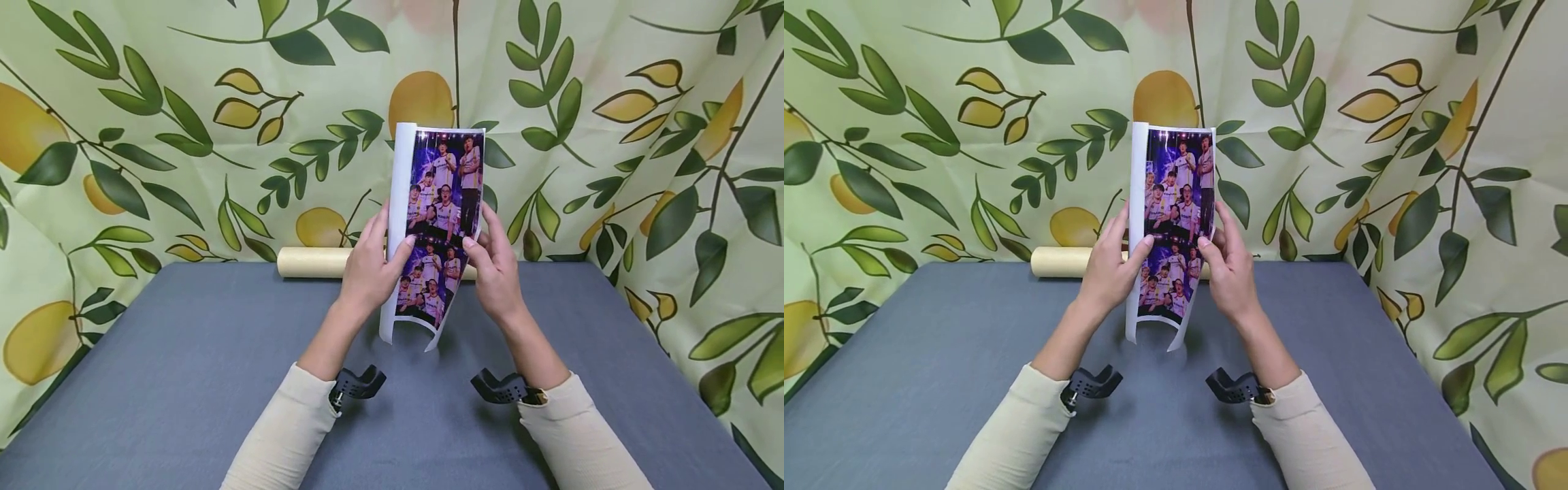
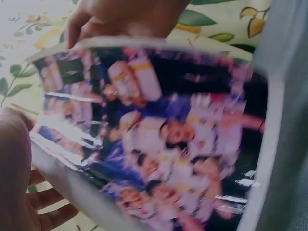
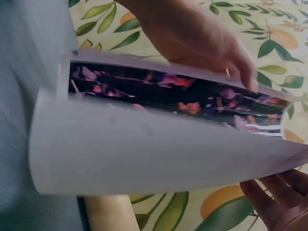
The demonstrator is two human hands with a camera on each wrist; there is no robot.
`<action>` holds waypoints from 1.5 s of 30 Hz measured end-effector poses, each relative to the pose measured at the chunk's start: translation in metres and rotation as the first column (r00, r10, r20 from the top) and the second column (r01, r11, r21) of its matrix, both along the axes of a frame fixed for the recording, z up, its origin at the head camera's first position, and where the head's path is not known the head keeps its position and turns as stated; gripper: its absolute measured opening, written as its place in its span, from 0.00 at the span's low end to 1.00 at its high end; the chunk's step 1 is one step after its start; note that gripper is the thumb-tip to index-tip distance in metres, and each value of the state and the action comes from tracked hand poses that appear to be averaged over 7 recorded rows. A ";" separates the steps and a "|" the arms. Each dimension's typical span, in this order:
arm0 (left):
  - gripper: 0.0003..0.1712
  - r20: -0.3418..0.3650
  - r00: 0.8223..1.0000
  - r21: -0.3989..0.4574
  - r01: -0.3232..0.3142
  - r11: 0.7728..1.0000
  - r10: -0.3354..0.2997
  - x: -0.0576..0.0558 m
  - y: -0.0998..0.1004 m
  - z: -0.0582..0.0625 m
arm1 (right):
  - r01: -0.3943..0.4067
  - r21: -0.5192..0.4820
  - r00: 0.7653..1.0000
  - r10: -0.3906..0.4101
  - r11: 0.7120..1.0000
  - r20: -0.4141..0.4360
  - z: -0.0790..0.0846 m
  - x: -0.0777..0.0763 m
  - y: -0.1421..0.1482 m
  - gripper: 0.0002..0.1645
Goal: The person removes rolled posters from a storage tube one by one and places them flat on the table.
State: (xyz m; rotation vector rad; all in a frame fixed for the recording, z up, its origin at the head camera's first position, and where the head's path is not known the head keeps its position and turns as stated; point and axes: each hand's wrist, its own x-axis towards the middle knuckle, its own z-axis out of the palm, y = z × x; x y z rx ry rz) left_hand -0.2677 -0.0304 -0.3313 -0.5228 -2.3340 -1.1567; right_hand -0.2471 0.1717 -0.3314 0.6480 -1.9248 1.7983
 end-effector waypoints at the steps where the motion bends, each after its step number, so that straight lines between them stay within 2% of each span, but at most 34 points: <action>1: 0.40 -0.004 1.000 0.017 0.002 1.000 -0.002 0.000 -0.002 0.001 | 0.002 -0.001 1.000 -0.002 1.000 0.004 0.000 -0.001 0.002 0.34; 4: 0.38 -0.030 0.999 0.074 0.019 0.997 -0.016 -0.003 -0.010 0.002 | 0.010 -0.017 1.000 -0.009 1.000 0.012 0.002 -0.002 0.007 0.32; 8: 0.37 -0.106 0.994 0.135 0.041 0.990 -0.027 -0.005 -0.019 0.003 | 0.059 -0.025 0.998 -0.059 0.998 0.012 0.003 -0.003 0.013 0.27; 13: 0.35 -0.232 0.973 0.069 0.002 0.998 0.014 -0.006 -0.027 0.004 | 0.149 -0.010 0.989 -0.149 0.989 -0.001 0.003 -0.004 0.019 0.24; 15: 0.32 -0.244 0.970 0.034 0.002 0.999 0.006 -0.007 -0.030 0.005 | 0.171 -0.005 0.985 -0.171 0.985 0.001 0.004 -0.005 0.020 0.23; 17: 0.30 -0.218 0.976 0.026 0.025 0.999 -0.018 -0.008 -0.033 0.006 | 0.192 0.016 0.981 -0.192 0.981 0.010 0.004 -0.006 0.023 0.22; 20: 0.29 -0.133 0.990 0.049 0.054 0.997 -0.047 -0.009 -0.039 0.008 | 0.215 0.054 0.976 -0.217 0.975 0.030 0.006 -0.006 0.028 0.22; 24: 0.29 0.004 0.995 0.121 0.094 0.988 -0.095 -0.009 -0.048 0.012 | 0.203 0.120 0.978 -0.206 0.972 0.021 0.010 -0.005 0.037 0.31; 27: 0.27 0.088 0.984 0.154 0.141 0.978 -0.155 -0.010 -0.054 0.014 | 0.181 0.189 0.983 -0.181 0.965 -0.020 0.011 -0.005 0.044 0.38; 29: 0.26 0.125 0.975 0.148 0.164 0.975 -0.183 -0.011 -0.058 0.015 | 0.173 0.236 0.985 -0.165 0.956 -0.053 0.012 -0.004 0.048 0.39; 33: 0.23 0.190 0.954 0.089 0.221 0.971 -0.234 -0.012 -0.067 0.015 | 0.179 0.320 0.982 -0.149 0.930 -0.115 0.011 -0.003 0.053 0.32; 36: 0.26 0.248 0.930 0.061 0.263 0.963 -0.270 -0.014 -0.071 0.016 | 0.132 0.334 0.989 -0.102 0.933 -0.105 0.012 -0.003 0.055 0.26; 38: 0.29 0.275 0.919 0.054 0.279 0.959 -0.283 -0.015 -0.072 0.017 | 0.094 0.320 0.994 -0.072 0.943 -0.080 0.013 -0.003 0.056 0.26; 40: 0.31 0.295 0.910 0.068 0.283 0.957 -0.290 -0.016 -0.073 0.018 | 0.069 0.314 0.997 -0.052 0.947 -0.062 0.014 -0.003 0.057 0.27; 45: 0.37 0.313 0.896 0.128 0.290 0.948 -0.316 -0.016 -0.074 0.019 | 0.067 0.358 0.998 -0.057 0.931 -0.040 0.015 -0.003 0.064 0.31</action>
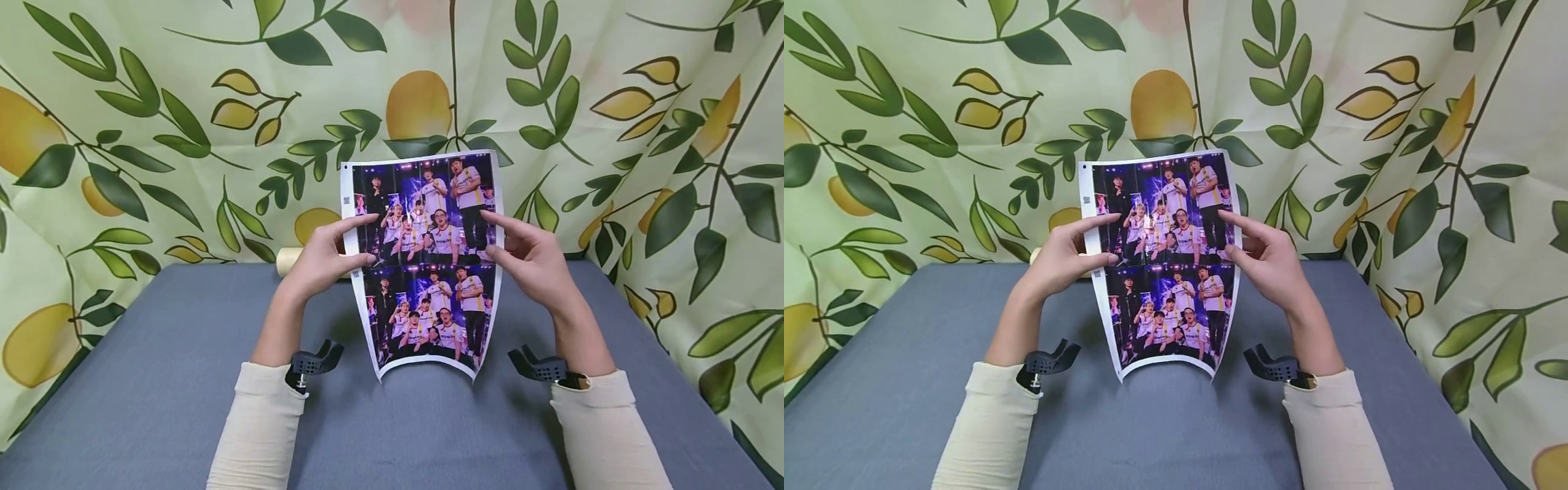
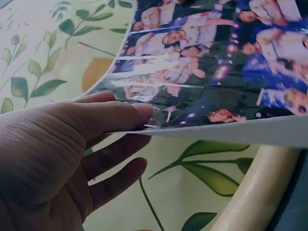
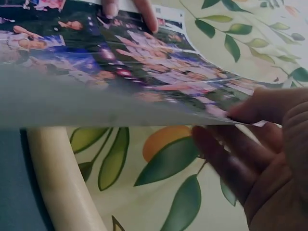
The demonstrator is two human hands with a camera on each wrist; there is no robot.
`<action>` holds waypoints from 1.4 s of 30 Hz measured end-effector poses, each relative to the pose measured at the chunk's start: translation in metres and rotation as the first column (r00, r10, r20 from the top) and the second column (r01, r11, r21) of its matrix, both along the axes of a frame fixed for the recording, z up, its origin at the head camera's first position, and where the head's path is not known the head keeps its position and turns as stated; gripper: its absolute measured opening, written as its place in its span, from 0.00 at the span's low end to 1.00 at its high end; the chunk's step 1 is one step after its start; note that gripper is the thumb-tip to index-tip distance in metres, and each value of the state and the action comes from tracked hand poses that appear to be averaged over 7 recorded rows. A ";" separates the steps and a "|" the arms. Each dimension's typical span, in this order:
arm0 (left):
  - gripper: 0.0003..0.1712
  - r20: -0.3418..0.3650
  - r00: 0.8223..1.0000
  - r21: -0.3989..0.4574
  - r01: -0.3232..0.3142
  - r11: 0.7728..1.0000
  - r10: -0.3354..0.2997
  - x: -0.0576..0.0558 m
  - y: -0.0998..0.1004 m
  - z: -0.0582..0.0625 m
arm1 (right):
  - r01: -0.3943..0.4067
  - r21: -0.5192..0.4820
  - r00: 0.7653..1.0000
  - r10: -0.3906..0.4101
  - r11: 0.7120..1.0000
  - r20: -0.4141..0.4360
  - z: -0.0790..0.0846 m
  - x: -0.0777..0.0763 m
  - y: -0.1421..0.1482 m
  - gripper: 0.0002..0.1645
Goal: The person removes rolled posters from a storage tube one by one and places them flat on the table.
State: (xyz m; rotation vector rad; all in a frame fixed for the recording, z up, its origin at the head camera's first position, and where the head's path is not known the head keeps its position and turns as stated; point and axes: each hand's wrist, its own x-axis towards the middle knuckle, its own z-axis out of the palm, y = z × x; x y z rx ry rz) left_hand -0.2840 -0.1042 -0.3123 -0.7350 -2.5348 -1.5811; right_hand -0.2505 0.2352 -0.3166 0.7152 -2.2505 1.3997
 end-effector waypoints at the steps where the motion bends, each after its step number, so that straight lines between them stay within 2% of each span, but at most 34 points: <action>1: 0.37 0.000 1.000 0.007 0.004 1.000 -0.004 0.000 0.000 0.000 | -0.002 0.022 1.000 0.001 1.000 0.011 0.000 0.000 0.001 0.32; 6: 0.40 -0.016 1.000 0.017 0.021 1.000 -0.020 -0.001 -0.001 0.000 | -0.066 0.114 0.992 0.053 0.991 0.111 0.002 -0.002 0.005 0.40; 10: 0.42 -0.021 0.999 0.027 0.036 0.999 -0.035 0.000 -0.001 0.001 | -0.093 0.180 0.987 0.067 0.979 0.146 0.004 -0.002 0.006 0.40; 13: 0.43 -0.022 0.999 0.036 0.033 0.999 -0.032 0.001 -0.001 0.002 | -0.075 0.226 0.988 0.043 0.971 0.147 0.006 0.000 0.006 0.38; 17: 0.43 -0.021 1.000 0.034 0.019 0.999 -0.019 0.002 -0.002 0.004 | 0.002 0.247 0.989 -0.038 0.969 0.144 0.008 0.001 0.003 0.35; 21: 0.43 -0.011 1.000 0.054 0.017 0.998 -0.016 0.003 -0.005 0.003 | 0.039 0.203 0.986 -0.071 0.978 0.149 0.009 0.001 0.002 0.34; 26: 0.43 0.019 0.998 0.118 0.051 0.992 -0.053 0.001 -0.009 0.000 | -0.031 0.110 0.988 0.014 0.993 0.154 0.005 -0.001 0.005 0.32; 31: 0.43 0.027 0.996 0.155 0.084 0.984 -0.089 -0.001 -0.012 -0.002 | -0.098 0.025 0.980 0.092 0.995 0.176 0.003 -0.003 0.008 0.31; 42: 0.42 0.032 0.996 0.163 0.072 0.984 -0.078 0.001 -0.012 0.000 | -0.159 -0.047 0.971 0.165 0.986 0.175 0.002 -0.002 0.013 0.28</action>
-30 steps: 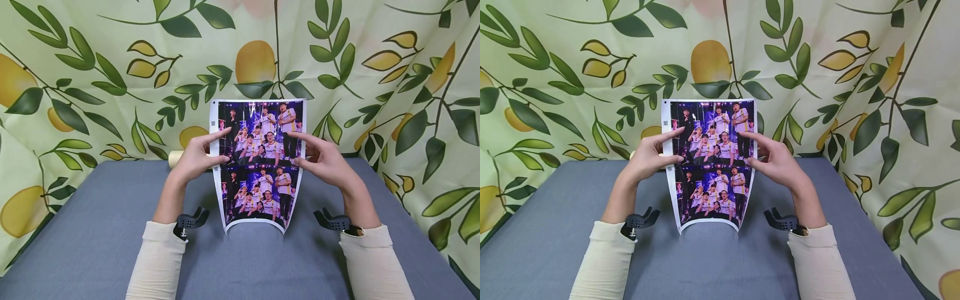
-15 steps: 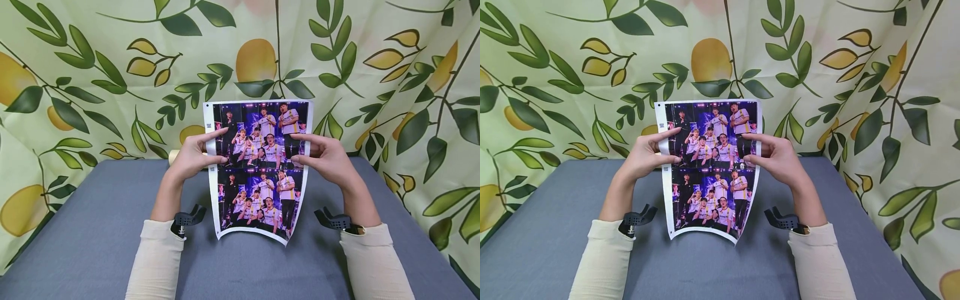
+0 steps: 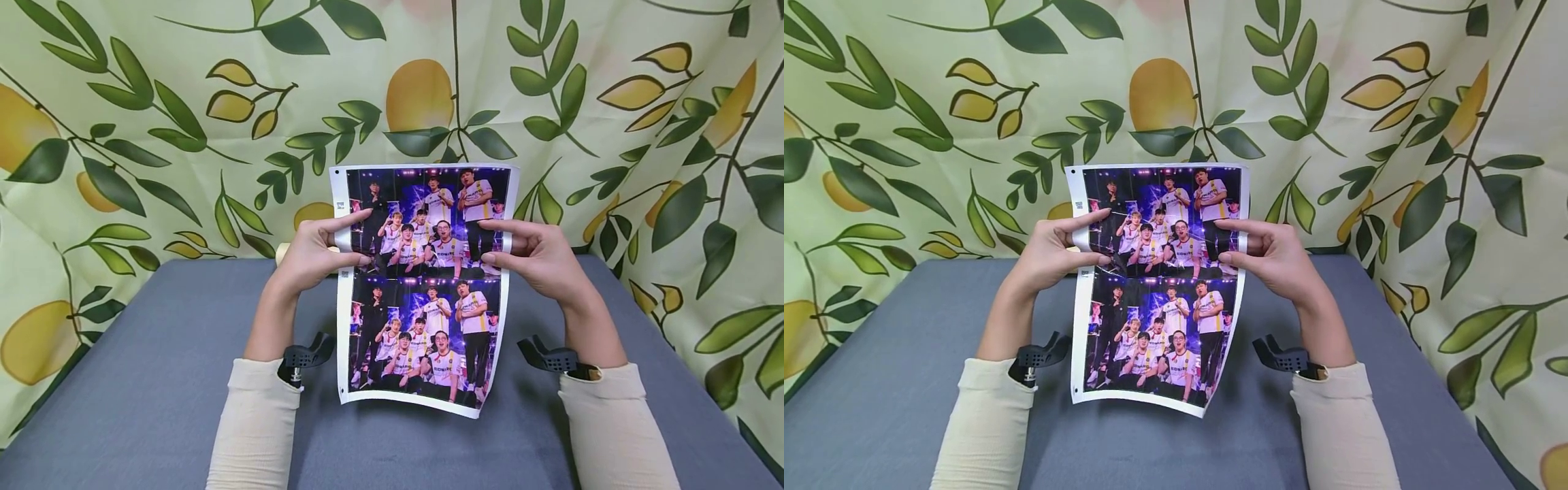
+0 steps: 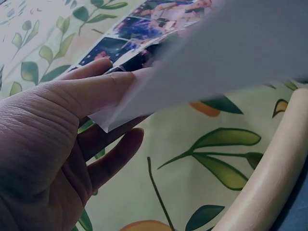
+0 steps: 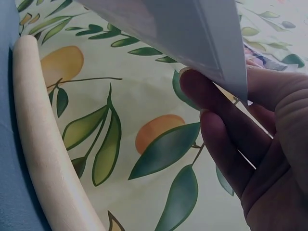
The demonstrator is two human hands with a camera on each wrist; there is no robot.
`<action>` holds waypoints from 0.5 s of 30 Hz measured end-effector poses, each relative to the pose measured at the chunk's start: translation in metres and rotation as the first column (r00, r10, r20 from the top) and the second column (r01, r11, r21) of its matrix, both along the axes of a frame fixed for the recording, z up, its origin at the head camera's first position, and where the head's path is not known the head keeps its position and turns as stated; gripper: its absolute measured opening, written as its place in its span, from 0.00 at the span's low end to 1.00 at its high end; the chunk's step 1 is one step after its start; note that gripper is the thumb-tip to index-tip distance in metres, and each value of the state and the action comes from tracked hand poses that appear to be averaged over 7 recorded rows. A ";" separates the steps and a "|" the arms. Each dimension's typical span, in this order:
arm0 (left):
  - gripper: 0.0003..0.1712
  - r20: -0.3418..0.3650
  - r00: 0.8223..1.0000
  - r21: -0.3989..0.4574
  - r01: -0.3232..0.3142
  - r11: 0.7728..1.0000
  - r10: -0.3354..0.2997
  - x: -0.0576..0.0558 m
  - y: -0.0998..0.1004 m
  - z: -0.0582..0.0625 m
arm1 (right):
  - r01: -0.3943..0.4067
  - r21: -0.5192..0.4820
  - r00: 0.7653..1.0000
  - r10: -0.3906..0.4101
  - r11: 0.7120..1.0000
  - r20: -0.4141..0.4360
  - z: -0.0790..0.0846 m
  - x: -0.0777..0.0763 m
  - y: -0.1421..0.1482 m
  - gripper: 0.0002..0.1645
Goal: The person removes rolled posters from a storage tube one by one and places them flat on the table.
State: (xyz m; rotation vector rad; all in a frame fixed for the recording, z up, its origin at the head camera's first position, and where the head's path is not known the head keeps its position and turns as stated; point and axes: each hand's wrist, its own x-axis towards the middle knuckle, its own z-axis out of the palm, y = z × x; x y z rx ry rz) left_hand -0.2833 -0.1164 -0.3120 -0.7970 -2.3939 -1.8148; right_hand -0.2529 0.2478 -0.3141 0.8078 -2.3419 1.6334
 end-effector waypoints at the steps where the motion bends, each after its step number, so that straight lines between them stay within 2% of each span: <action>1: 0.42 -0.001 1.000 0.001 -0.004 1.000 0.004 0.000 0.000 0.000 | -0.008 -0.010 1.000 0.008 1.000 0.004 0.000 0.000 0.000 0.28; 15: 0.41 0.009 1.000 0.025 -0.013 1.000 0.013 -0.001 -0.001 0.000 | -0.068 -0.090 0.998 0.067 0.994 -0.006 -0.004 -0.003 0.000 0.25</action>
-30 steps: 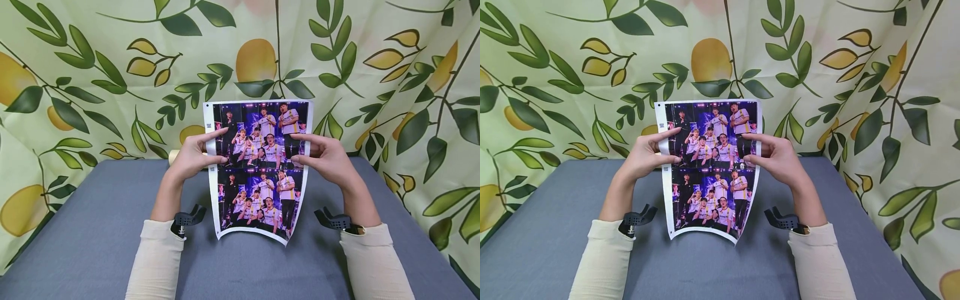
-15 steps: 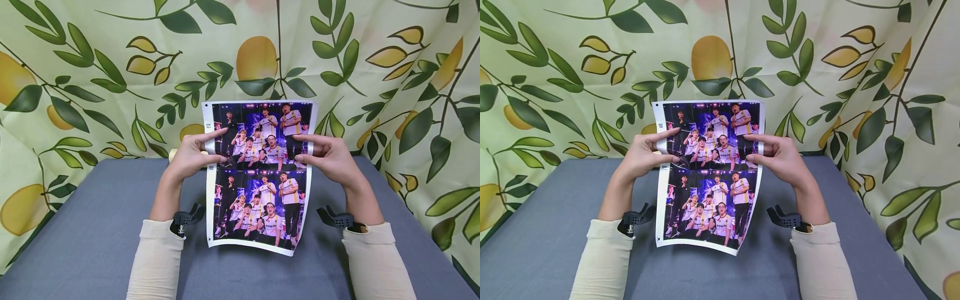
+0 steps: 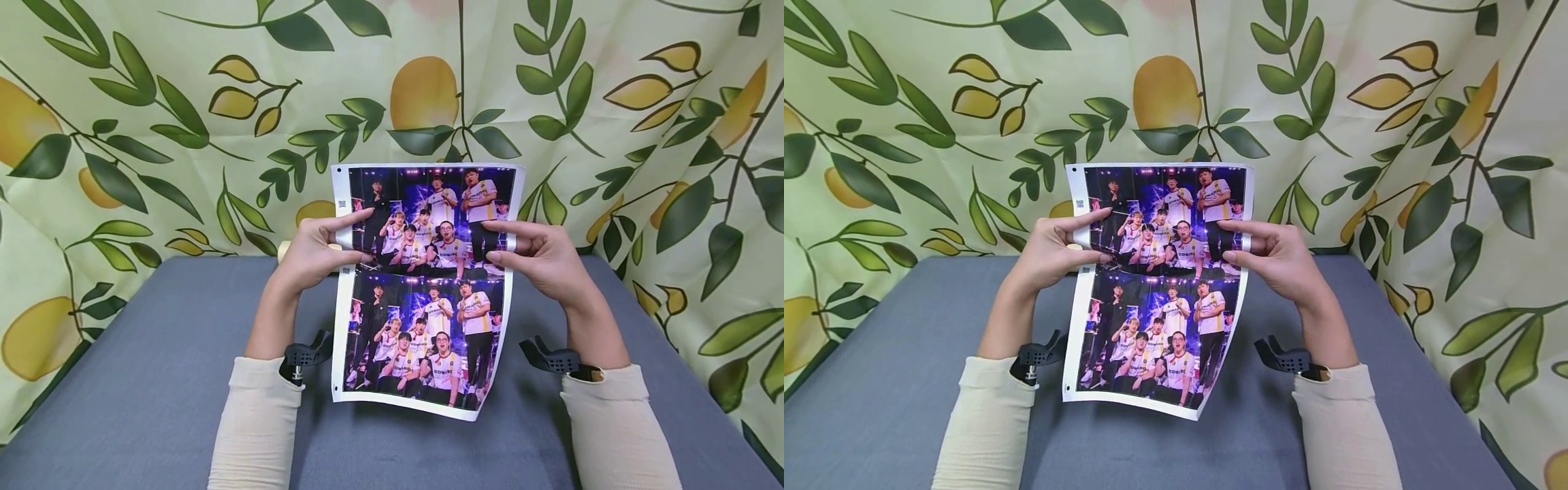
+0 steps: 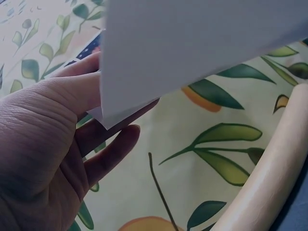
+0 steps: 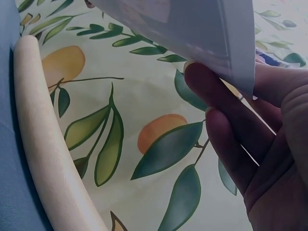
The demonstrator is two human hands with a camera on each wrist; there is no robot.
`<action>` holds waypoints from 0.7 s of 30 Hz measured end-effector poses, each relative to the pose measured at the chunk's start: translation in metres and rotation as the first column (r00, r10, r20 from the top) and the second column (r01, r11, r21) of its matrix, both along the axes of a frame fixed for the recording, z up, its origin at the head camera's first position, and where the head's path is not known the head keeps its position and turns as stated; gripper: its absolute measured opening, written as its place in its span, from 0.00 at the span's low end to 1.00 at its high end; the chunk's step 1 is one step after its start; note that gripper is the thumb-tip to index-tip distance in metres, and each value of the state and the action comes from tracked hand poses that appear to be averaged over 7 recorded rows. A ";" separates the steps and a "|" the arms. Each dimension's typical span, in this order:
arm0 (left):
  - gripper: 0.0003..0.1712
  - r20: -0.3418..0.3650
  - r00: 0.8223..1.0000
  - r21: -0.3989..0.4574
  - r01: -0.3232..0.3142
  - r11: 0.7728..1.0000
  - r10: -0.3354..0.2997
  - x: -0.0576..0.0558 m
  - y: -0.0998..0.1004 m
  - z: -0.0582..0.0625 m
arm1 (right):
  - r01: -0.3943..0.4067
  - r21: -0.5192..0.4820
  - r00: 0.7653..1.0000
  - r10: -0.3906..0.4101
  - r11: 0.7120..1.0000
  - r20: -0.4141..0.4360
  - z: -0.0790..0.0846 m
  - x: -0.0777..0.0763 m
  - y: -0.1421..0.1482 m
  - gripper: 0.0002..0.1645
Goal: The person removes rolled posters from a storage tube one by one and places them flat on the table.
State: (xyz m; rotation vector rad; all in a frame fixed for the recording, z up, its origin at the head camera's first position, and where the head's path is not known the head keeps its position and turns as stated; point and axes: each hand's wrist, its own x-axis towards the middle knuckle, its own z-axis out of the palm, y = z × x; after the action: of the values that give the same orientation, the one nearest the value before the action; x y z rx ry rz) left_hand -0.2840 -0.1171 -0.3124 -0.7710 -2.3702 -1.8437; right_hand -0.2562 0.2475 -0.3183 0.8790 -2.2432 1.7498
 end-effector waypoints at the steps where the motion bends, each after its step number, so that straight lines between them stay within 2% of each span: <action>1: 0.41 -0.002 1.000 0.002 0.000 1.000 0.000 0.000 0.000 0.000 | -0.005 -0.002 1.000 0.005 1.000 0.001 0.000 0.000 0.000 0.25; 7: 0.42 -0.005 1.000 -0.002 -0.012 1.000 0.012 -0.003 0.001 0.001 | 0.016 0.002 1.000 -0.016 1.000 0.014 0.002 0.002 0.002 0.25; 10: 0.42 -0.012 0.999 -0.024 -0.040 0.999 0.040 -0.002 0.001 0.003 | 0.044 0.038 0.999 -0.044 0.998 -0.007 0.004 0.003 0.002 0.25; 14: 0.42 -0.034 0.998 -0.032 -0.060 0.998 0.059 0.000 0.001 0.005 | 0.037 0.035 0.999 -0.036 0.999 -0.031 0.005 0.003 0.001 0.27; 21: 0.45 -0.052 0.997 -0.012 -0.059 0.998 0.058 0.004 0.004 0.007 | 0.042 0.013 0.997 -0.041 0.999 -0.069 0.006 0.001 -0.003 0.44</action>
State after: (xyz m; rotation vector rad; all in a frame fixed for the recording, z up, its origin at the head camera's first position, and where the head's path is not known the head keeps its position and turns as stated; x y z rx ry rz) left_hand -0.2804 -0.1134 -0.3059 -0.7335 -2.3503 -1.7649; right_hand -0.2557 0.2442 -0.3126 0.8750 -2.2168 1.6613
